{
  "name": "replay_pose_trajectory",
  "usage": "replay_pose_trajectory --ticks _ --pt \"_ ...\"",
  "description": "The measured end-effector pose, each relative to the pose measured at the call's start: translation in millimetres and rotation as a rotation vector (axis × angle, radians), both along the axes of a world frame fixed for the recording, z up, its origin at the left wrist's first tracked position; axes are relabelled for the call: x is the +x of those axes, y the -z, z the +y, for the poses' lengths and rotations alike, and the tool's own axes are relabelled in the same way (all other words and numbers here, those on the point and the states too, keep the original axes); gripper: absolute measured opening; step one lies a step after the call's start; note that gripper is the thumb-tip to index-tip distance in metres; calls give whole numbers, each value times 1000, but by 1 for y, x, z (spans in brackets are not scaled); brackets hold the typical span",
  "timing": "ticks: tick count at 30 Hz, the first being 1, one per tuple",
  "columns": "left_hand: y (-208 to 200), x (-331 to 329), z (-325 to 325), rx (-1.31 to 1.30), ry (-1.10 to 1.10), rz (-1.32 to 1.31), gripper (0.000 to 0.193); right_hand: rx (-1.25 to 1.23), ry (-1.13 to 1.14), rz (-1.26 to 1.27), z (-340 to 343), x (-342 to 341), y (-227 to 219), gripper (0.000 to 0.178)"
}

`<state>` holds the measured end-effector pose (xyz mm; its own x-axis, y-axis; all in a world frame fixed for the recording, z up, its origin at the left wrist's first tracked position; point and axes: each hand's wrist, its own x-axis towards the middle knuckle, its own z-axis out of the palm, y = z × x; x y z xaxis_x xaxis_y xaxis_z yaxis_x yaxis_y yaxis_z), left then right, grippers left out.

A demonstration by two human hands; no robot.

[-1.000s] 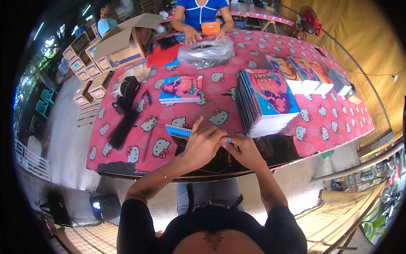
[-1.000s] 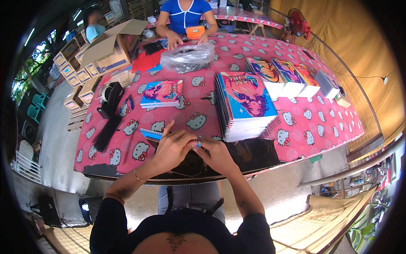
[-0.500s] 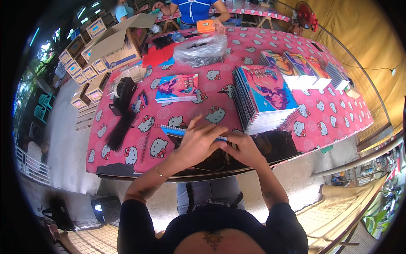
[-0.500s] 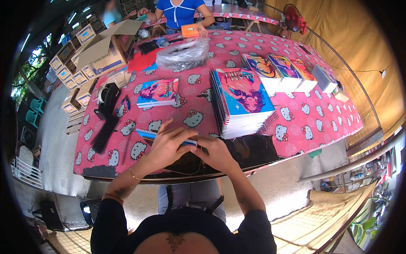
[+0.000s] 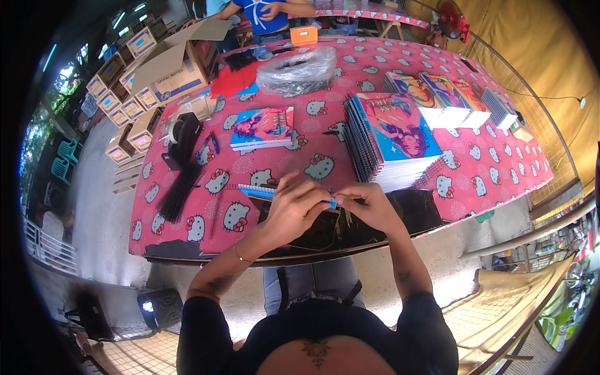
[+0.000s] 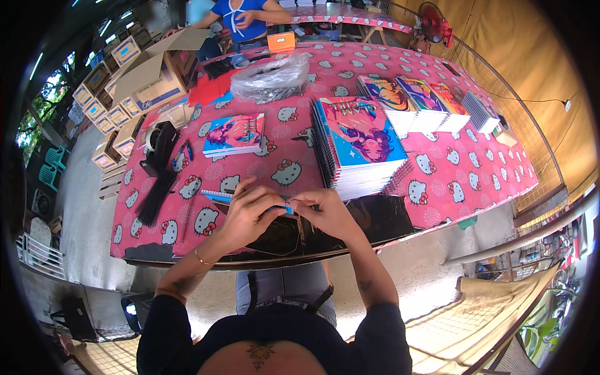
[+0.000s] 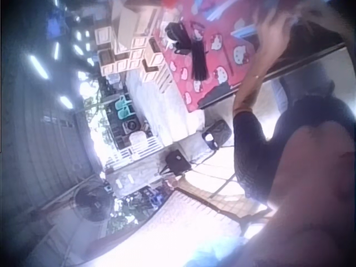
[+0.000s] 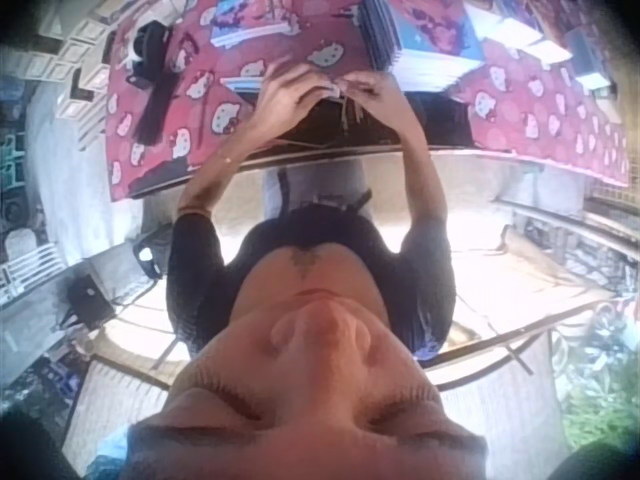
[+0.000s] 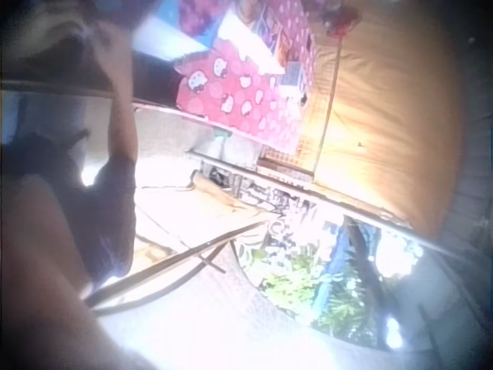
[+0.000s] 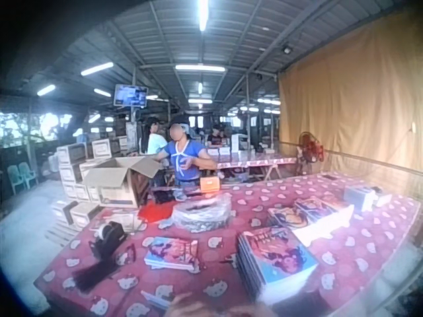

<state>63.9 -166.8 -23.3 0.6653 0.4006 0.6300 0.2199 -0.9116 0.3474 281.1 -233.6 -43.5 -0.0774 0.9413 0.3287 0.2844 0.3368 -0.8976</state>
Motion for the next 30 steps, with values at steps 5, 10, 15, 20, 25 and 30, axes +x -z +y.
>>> replay_pose_trajectory --ticks 5,10,15,20,25,30 --pt "-4 1 -3 7 -13 -10 21 17 -1 8 -3 -12 -10 18" --pt "-17 -7 0 -73 -32 68 22 90 200 -195 -12 -22 -10 20" --pt "-7 -9 2 -47 -36 57 18 -30 32 90 -8 -10 -4 16" --pt "-7 -10 4 -8 -37 36 17 -93 -94 -63 7 5 -15 9" --pt "-4 -10 -8 41 -82 86 27 182 252 -397 6 -28 -15 8" --pt "-34 -27 10 50 -56 327 31 277 502 -402 -12 -29 -20 12"
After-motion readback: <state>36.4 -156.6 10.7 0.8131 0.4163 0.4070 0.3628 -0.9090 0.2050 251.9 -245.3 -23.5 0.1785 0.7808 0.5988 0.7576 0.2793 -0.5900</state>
